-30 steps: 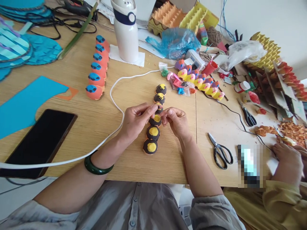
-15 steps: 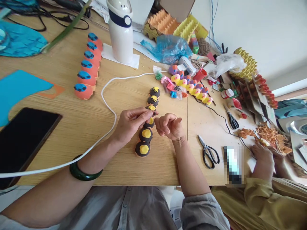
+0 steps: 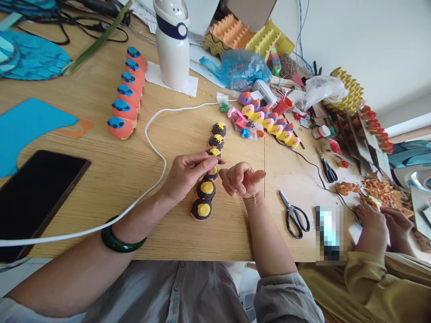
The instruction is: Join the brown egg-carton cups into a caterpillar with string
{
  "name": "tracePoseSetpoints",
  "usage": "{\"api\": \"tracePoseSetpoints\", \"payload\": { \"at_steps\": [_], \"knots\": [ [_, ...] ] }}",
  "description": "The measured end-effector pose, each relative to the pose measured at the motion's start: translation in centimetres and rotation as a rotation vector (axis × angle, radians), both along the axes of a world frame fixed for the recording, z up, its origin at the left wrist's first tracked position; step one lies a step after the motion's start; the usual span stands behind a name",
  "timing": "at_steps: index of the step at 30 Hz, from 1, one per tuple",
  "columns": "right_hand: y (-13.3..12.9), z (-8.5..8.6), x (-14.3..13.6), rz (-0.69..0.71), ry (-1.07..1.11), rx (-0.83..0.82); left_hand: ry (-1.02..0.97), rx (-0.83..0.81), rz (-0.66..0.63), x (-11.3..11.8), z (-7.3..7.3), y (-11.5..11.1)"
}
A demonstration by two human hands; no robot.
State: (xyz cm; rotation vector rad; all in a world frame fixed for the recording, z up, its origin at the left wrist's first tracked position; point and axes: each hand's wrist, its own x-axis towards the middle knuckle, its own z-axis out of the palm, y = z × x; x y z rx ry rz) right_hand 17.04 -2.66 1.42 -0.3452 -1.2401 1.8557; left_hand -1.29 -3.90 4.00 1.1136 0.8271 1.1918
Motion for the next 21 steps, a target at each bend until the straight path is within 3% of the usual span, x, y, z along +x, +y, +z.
{"api": "tracePoseSetpoints", "payload": {
  "at_steps": [6, 12, 18, 21],
  "knots": [
    [0.03, -0.46, 0.2, -0.015, -0.032, -0.027, -0.009, -0.026, -0.023, -0.04, -0.05, 0.04],
    [0.27, -0.34, 0.04, 0.086, 0.04, -0.038, 0.0, -0.05, -0.064, -0.32, 0.19, -0.05],
    [0.47, -0.21, -0.35, 0.213, 0.317, 0.107, 0.042, -0.076, -0.077, -0.5, 0.47, -0.29],
    [0.29, -0.11, -0.61, 0.259, 0.351, 0.122, 0.046, -0.081, -0.079, -0.5, 0.38, -0.26]
  ]
}}
